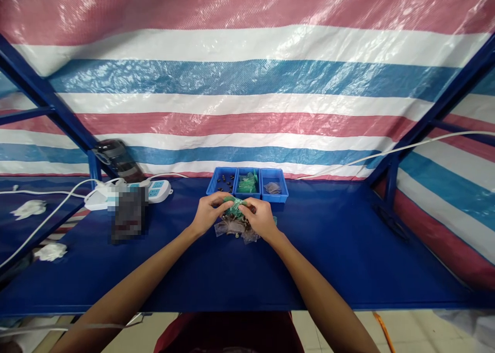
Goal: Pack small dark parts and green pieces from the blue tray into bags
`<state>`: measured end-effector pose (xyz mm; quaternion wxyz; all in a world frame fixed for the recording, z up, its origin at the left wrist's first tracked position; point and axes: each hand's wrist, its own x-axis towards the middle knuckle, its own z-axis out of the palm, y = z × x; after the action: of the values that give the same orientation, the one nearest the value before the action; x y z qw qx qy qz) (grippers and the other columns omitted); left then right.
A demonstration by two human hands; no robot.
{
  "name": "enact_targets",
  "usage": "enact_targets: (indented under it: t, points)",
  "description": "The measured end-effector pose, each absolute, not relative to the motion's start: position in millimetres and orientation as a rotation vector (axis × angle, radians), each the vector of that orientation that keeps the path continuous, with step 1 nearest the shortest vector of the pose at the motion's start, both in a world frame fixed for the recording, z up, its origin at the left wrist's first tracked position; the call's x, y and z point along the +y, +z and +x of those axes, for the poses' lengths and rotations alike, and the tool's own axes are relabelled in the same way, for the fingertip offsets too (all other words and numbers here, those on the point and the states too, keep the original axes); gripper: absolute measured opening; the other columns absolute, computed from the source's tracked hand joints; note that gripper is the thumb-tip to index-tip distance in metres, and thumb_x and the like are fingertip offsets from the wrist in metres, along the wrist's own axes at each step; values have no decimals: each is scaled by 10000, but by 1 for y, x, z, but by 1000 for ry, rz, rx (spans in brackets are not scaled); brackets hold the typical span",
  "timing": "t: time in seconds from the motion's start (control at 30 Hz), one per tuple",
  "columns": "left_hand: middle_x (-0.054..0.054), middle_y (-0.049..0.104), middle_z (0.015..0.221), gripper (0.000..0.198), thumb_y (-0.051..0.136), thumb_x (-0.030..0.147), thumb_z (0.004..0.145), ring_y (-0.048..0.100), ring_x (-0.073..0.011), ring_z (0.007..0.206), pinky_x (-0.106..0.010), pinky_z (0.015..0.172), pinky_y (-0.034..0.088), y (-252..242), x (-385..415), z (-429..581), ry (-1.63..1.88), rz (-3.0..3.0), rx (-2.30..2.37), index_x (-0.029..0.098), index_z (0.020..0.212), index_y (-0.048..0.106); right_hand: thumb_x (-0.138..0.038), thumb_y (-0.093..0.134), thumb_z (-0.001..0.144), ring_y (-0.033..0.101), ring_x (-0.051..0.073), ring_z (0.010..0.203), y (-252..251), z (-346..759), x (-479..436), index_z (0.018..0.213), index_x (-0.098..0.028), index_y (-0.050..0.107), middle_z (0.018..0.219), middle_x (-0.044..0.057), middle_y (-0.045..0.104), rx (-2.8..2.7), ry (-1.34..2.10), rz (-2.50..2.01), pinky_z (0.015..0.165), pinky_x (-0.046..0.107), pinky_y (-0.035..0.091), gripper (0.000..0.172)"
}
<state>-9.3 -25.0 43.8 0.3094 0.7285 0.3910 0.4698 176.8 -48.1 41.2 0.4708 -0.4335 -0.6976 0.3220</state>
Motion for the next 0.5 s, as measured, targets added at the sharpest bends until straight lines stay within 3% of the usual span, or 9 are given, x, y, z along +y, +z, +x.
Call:
enact_targets:
  t: [0.23,0.33,0.5]
  points:
    - [38,492,469,282,631,412,804,429,-70,369,-183,388,384,39,-21,-9,1163,1868,975,136,861,644,-408,522,844,533,164,615,41,179,-44,776,-179,624,684,37,574,-1754,674,-1087,556,265,406,261]
    - [28,505,478,278,619,407,816,438,-74,381,-187,396,389,40,-22,-9,1185,1918,953,135,860,652,-415,515,851,543,166,654,40,179,-44,880,-184,629,731,39,585,-1807,639,-1099,570,260,411,260]
    - [16,541,506,276,599,404,831,446,-76,396,-188,410,386,42,-24,-8,1189,1996,958,141,874,671,-421,506,860,557,166,668,39,176,-48,897,-189,614,747,33,593,-1793,712,-1090,568,254,421,259]
